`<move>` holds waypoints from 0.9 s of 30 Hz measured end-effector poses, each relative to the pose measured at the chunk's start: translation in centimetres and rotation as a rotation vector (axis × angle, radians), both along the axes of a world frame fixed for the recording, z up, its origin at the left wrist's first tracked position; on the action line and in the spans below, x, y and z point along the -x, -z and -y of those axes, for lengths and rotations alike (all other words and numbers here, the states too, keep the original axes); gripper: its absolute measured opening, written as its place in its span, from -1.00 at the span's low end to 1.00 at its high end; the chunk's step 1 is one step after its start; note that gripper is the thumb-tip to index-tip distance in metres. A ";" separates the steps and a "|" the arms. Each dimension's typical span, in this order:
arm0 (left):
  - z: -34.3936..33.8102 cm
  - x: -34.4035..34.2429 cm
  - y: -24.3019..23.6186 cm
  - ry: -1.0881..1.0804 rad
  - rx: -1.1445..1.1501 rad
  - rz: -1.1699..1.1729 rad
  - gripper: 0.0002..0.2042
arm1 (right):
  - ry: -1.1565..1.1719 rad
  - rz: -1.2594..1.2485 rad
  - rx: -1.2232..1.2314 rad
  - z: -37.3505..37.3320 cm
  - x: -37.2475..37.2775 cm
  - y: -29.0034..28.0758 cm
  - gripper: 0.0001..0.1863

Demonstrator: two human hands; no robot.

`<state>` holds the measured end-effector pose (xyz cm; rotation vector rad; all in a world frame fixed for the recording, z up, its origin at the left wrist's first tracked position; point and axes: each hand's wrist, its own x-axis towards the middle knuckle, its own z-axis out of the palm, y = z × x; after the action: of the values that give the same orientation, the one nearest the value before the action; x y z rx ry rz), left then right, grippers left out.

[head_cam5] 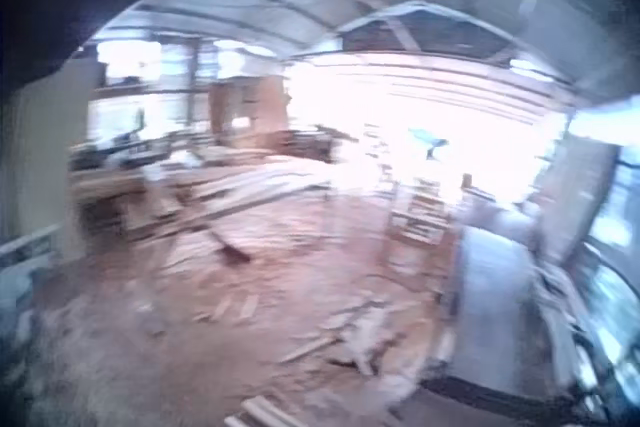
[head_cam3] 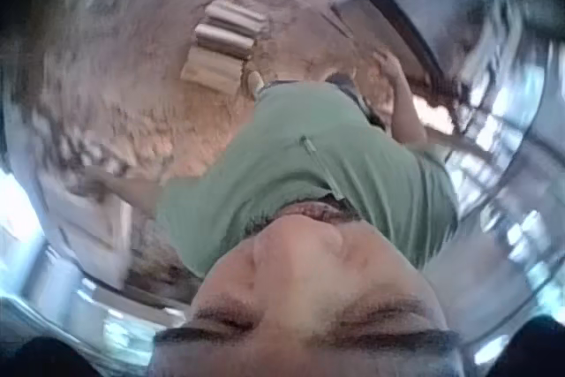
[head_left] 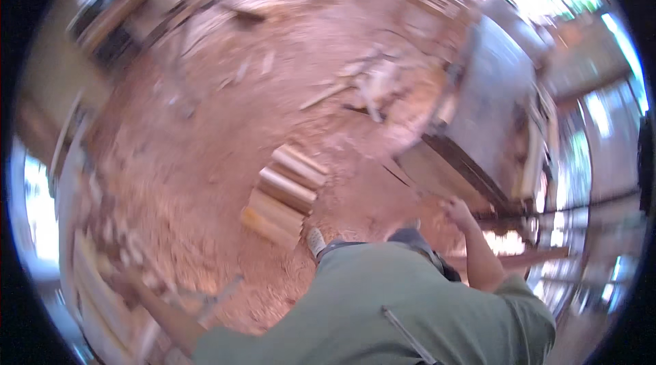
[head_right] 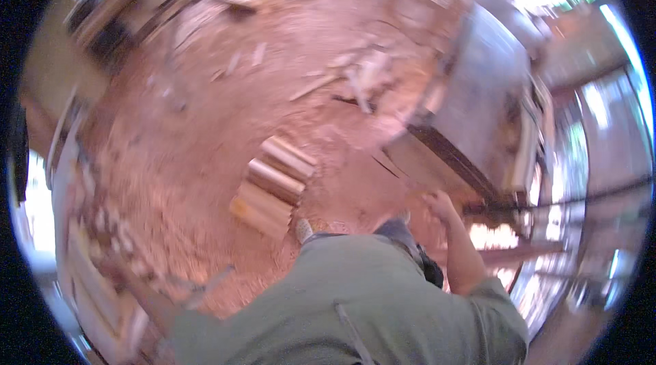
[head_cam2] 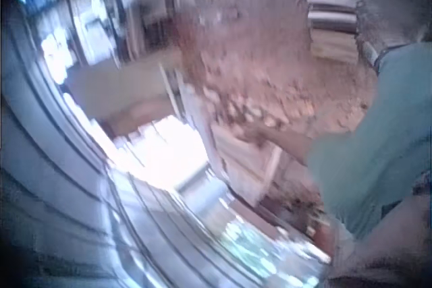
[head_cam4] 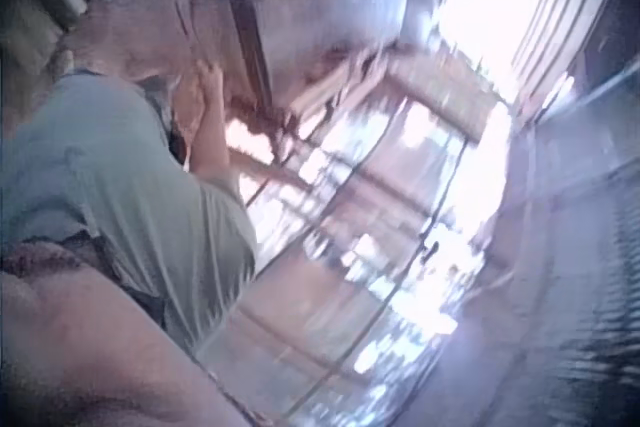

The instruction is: The person uses a table saw to cut various rectangular wood pieces. They guide each piece through the blade and stack the resulting smaller pieces on a nearby workbench.

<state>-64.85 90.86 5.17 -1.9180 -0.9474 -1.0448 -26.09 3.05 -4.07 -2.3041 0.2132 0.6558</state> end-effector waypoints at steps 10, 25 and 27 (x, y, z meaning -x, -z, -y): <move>56.1 -33.9 19.9 0.836 1.882 -0.780 -0.53 | 0.660 0.575 0.741 26.9 -8.1 -6.0 -0.25; 89.9 -49.5 5.9 1.545 1.947 -0.933 -0.65 | 0.906 0.342 -0.937 38.6 -7.4 -8.4 -0.61; 93.5 -52.4 5.5 1.524 2.161 -1.000 -0.60 | 0.926 0.276 -0.884 35.5 -5.0 -6.4 -0.64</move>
<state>-12.40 -2.66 -0.36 1.7117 -0.3773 -0.6478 -21.14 -32.45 2.32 -1.2084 0.6498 -0.0734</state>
